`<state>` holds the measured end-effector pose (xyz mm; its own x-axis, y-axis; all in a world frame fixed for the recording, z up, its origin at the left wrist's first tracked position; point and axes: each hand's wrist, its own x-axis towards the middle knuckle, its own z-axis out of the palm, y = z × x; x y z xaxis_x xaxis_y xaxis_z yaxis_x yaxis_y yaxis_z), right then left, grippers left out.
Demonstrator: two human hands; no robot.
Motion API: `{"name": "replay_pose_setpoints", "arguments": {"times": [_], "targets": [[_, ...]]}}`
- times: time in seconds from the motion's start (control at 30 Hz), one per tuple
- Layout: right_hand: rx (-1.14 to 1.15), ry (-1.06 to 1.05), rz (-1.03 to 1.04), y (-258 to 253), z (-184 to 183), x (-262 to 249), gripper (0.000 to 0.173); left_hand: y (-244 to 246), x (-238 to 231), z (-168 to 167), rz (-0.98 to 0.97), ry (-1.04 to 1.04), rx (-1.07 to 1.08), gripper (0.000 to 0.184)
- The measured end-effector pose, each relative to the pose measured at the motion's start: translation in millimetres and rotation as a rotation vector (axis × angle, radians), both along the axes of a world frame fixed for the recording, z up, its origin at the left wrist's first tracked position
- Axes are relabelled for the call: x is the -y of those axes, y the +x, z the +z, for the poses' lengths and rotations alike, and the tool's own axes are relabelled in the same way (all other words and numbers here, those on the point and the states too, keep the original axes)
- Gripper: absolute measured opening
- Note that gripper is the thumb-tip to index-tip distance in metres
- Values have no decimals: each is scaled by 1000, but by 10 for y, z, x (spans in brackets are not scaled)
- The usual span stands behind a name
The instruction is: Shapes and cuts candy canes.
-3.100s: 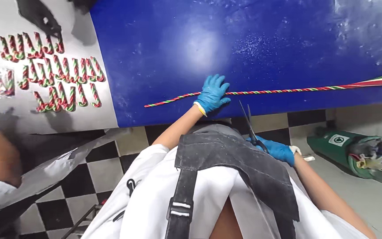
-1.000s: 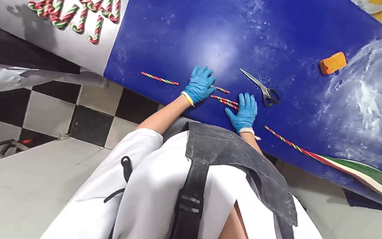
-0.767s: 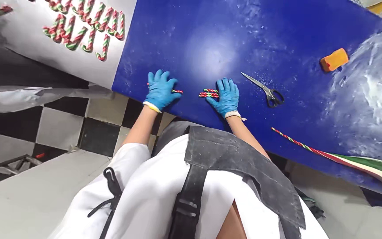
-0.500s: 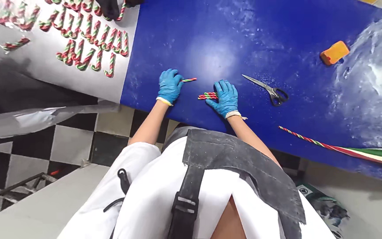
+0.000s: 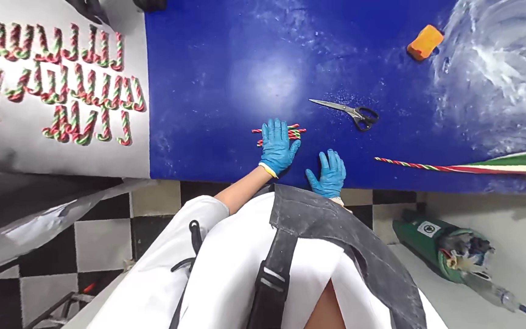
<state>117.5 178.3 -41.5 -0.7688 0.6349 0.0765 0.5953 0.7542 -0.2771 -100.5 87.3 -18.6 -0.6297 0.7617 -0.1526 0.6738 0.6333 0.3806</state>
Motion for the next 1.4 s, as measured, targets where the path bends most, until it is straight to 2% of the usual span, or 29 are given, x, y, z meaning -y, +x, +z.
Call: {"name": "replay_pose_setpoints", "arguments": {"times": [0.13, 0.3, 0.4, 0.47, 0.57, 0.63, 0.73, 0.83, 0.9, 0.97, 1.03, 1.07, 1.13, 1.23, 1.27, 1.37, 1.4], "targets": [[36, -3, -35, 205, -28, -18, 84, -277, -352, -130, 134, -10, -136, 91], [22, -11, 96, 345, -21, -171, 85, -1239, -870, -107, 287, -59, -155, 87], [-8, -20, 140, 590, 30, -426, 81, -1643, -990, 125, 401, -81, -153, 87], [-67, -1, 93, 903, 44, -675, 74, -1568, -1017, 350, 414, -37, -181, 86], [-76, 15, -65, 1557, 79, -1243, 62, -898, -1076, 483, 274, 63, -242, 78], [-26, 62, -183, 2081, 109, -1753, 54, -145, -1162, 369, 59, 103, -271, 75], [131, 117, -371, 2846, 189, -2614, 54, 1189, -1528, 187, -294, 150, -161, 75], [281, 185, -494, 3368, 283, -3432, 63, 2413, -2249, 174, -579, 131, 36, 75], [353, 163, -527, 3549, 315, -3855, 76, 3095, -2844, 139, -742, 75, 113, 77], [401, 121, -523, 3597, 328, -4127, 90, 3701, -3428, 51, -825, 14, 125, 81], [456, 85, -478, 3537, 343, -4299, 101, 4178, -3992, -42, -828, -3, 104, 81], [480, 70, -449, 3500, 348, -4346, 98, 4363, -4220, -82, -813, 9, 95, 80], [523, 64, -384, 3476, 368, -4456, 78, 4619, -4553, -111, -771, 14, 106, 81], [581, 65, -299, 3478, 454, -4633, 76, 4635, -4796, -38, -716, 25, 103, 82], [609, 76, -277, 3445, 481, -4665, 74, 4557, -4850, 39, -719, 1, 119, 75], [685, 98, -220, 3320, 494, -4680, 58, 4370, -4881, 304, -701, -93, 254, 30], [707, 100, -201, 3266, 515, -4690, 52, 4307, -4876, 394, -681, -138, 311, 24]]}}
